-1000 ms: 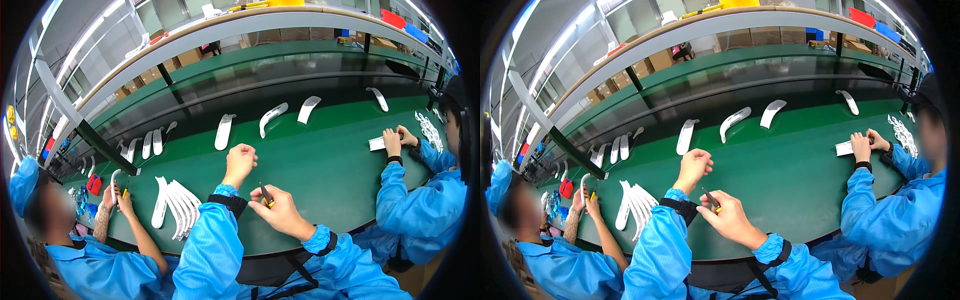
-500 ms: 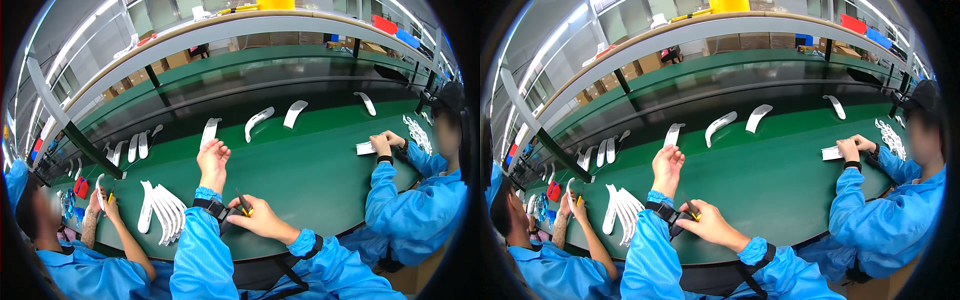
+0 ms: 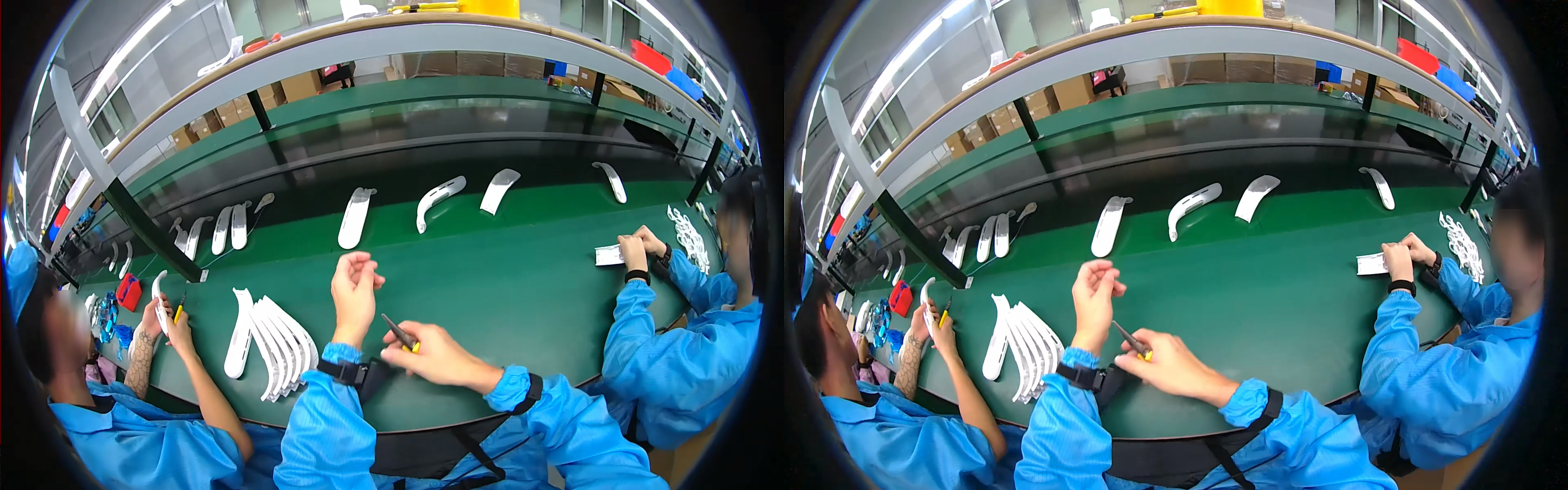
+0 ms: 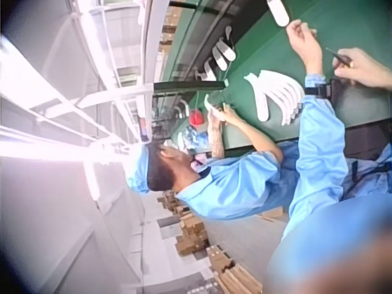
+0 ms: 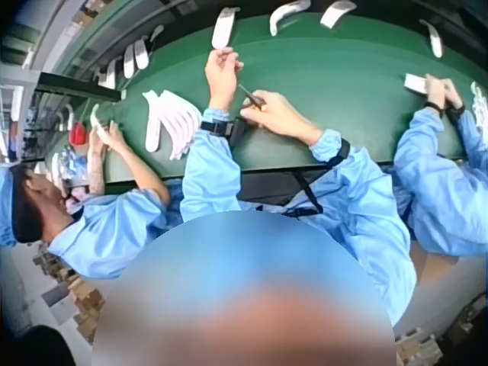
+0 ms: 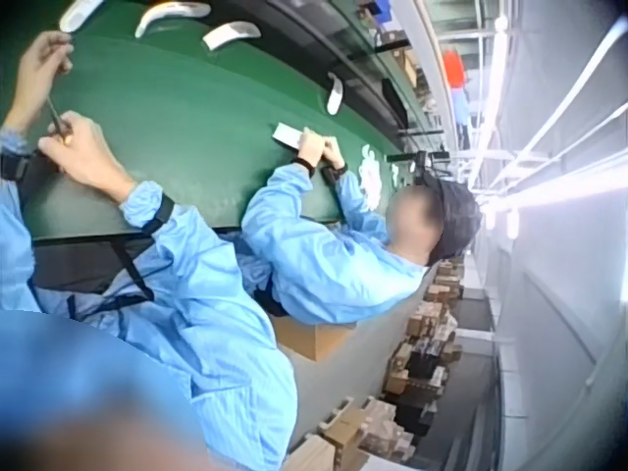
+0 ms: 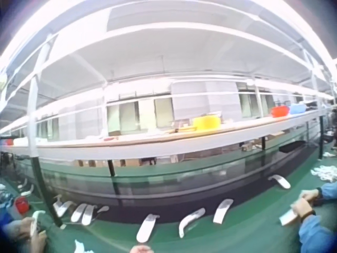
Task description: Trim and assemble small white plastic electronic components using pliers at a factory workbench.
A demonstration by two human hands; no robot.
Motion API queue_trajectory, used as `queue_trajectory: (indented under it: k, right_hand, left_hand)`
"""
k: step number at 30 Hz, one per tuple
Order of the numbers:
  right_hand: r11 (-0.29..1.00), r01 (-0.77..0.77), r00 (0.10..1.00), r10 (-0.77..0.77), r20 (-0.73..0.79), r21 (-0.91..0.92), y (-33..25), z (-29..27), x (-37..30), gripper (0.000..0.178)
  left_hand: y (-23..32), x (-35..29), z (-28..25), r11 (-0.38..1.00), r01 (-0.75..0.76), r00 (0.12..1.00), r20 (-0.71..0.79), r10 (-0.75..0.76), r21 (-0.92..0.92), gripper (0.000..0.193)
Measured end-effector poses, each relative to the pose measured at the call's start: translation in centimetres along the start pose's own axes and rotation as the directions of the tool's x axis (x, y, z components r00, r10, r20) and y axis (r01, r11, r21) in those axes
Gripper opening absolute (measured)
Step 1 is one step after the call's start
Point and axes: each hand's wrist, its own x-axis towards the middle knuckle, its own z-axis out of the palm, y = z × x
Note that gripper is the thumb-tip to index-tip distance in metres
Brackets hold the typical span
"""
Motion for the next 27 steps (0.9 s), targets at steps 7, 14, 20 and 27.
queue_trajectory:
  k: [7, 14, 20, 27]
  right_hand:
    - [0.739, 0.037, 0.905, -0.310, -0.291, -0.673, 2.2, -9.7, 9.7, 0.025]
    - [0.486, -0.202, 0.923, -0.195, -0.331, -0.850, 3.2, -12.4, 17.4, 0.041]
    - [0.617, -0.222, 0.864, -0.235, -0.445, -0.755, 3.8, -12.9, 18.0, 0.025]
    - [0.604, -0.377, 0.814, -0.146, -0.562, -0.702, 5.4, -16.1, 16.6, 0.021]
  left_hand:
    - [-0.1, -5.6, -3.4, 0.944, 0.159, 0.888, 0.376, -0.265, 0.288, 0.015]
    - [3.7, -9.1, -2.5, 0.820, 0.548, 0.709, 0.611, -0.352, -0.163, 0.019]
    - [-0.7, -11.7, -3.4, 0.733, 0.673, 0.594, 0.664, -0.454, -0.101, 0.019]
    - [-1.6, -10.6, -4.4, 0.961, 0.277, 0.934, 0.241, -0.265, -0.017, 0.016]
